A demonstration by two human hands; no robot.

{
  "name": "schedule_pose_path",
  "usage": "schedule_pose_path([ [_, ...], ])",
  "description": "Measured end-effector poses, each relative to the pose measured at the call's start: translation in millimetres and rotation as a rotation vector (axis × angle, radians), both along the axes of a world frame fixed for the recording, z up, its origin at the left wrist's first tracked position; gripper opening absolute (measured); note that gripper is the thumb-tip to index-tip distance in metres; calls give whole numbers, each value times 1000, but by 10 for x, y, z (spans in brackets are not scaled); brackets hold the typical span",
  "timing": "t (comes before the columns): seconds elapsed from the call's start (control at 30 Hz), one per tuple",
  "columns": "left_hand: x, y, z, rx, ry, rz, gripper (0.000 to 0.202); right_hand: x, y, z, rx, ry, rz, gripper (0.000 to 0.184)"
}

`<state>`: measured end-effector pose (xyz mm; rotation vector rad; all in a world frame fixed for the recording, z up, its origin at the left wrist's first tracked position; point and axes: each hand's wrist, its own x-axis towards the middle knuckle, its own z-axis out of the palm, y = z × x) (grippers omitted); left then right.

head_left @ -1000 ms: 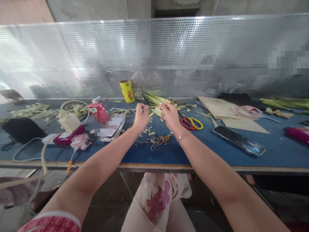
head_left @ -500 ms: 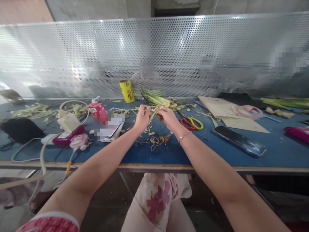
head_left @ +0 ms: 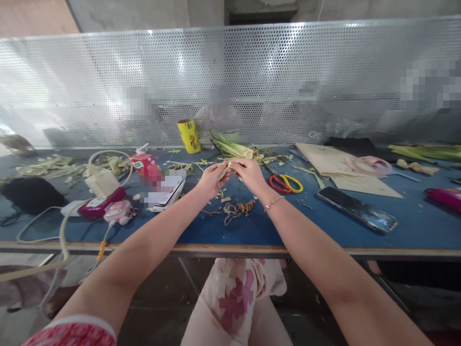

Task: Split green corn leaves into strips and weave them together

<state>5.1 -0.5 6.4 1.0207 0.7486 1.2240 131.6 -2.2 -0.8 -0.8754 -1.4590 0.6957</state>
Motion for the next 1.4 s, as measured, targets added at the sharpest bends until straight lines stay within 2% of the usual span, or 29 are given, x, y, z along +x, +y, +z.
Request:
schedule_pose_path([
  [0.2, 13, -10, -10, 113, 68, 94, 12, -6, 39, -39, -64, -222, -196, 36],
  [0.4, 21, 52, -93, 153, 212, 99, 15, -21, -25, -21, 55, -461, -384, 35],
  [0.47, 24, 59, -112, 198, 282, 147, 14, -33, -44, -23, 76, -523, -412, 34],
  [0.57, 14, 20, -105, 347, 440, 227, 13, -57, -43, -43, 114, -575, -438, 33],
  [0.67, 12, -72, -61, 487, 570, 244, 14, -74, -25, -63, 135, -567, -437, 34],
  [0.83, 54, -154, -24, 559, 626, 284, 18, -68, -7, -70, 140, -501, -415, 36],
  [0.97, 74, -70, -69, 518, 622, 350, 20, -68, 23, -69, 172, -424, -319, 35],
  [1.07, 85, -1, -102, 442, 543, 361, 19, -84, 50, -60, 163, -348, -246, 34],
  [1.3, 125, -55, -34, 261, 338, 241, 16, -128, 37, -7, 75, -265, -192, 40],
  [1.4, 127, -77, 0, 217, 286, 220, 16, -153, 1, 10, 87, -261, -221, 40],
])
